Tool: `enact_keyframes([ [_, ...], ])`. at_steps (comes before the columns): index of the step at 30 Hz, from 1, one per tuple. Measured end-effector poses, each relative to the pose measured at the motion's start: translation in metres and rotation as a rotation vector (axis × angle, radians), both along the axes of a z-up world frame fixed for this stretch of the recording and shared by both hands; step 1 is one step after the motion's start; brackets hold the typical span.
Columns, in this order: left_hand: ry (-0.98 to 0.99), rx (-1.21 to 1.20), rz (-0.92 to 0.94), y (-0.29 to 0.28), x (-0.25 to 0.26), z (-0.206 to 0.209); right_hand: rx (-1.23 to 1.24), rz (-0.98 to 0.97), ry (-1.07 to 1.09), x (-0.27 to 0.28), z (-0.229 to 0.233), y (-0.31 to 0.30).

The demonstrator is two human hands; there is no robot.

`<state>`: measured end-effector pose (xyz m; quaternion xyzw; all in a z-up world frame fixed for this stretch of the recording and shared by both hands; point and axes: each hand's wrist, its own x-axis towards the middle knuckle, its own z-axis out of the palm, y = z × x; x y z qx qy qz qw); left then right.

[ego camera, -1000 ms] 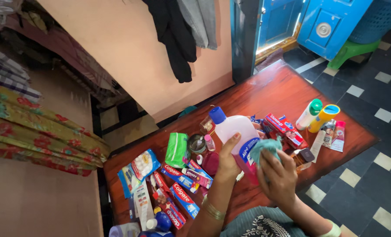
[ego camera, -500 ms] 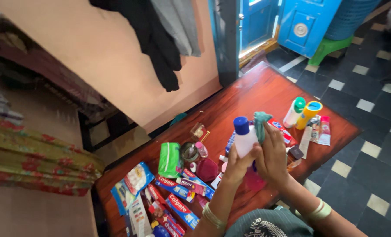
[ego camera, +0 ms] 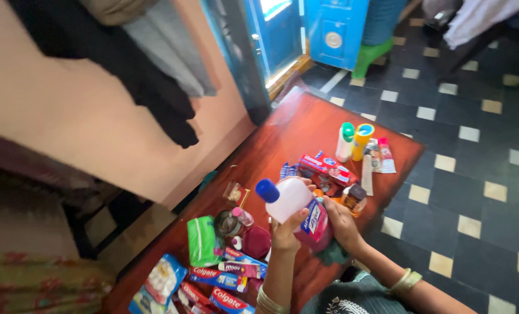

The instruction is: The person wipes several plastic bottles and containers with a cloth on a table, then places them on a wall shelf. The person handles blue, pink, and dark-colored bottles one at a time, wiping each before moving it to the shelf.

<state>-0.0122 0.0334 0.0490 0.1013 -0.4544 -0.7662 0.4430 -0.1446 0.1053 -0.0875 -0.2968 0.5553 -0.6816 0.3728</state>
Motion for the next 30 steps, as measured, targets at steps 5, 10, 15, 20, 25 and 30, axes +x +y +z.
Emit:
enact_keyframes([
  [5,-0.15,-0.355,0.229,0.024,-0.02,-0.011,0.073,-0.063,-0.703,0.0,-0.009,-0.012],
  [10,-0.191,-0.595,0.44,0.055,-0.04,-0.026,-0.682,0.359,-1.723,0.031,0.024,-0.006],
  [15,-0.163,-1.012,0.57,0.058,-0.047,-0.04,-1.422,0.277,-2.631,0.079,0.086,0.001],
  [20,-0.127,-0.991,0.635,0.047,-0.056,-0.056,-1.489,0.524,-2.675,0.078,0.082,-0.002],
  [25,-0.206,-0.852,0.63,0.018,-0.053,-0.061,0.15,0.022,-0.466,0.029,-0.024,0.005],
  [30,-0.361,-0.735,0.69,0.005,-0.029,-0.051,0.004,0.102,-0.522,0.022,-0.14,-0.027],
])
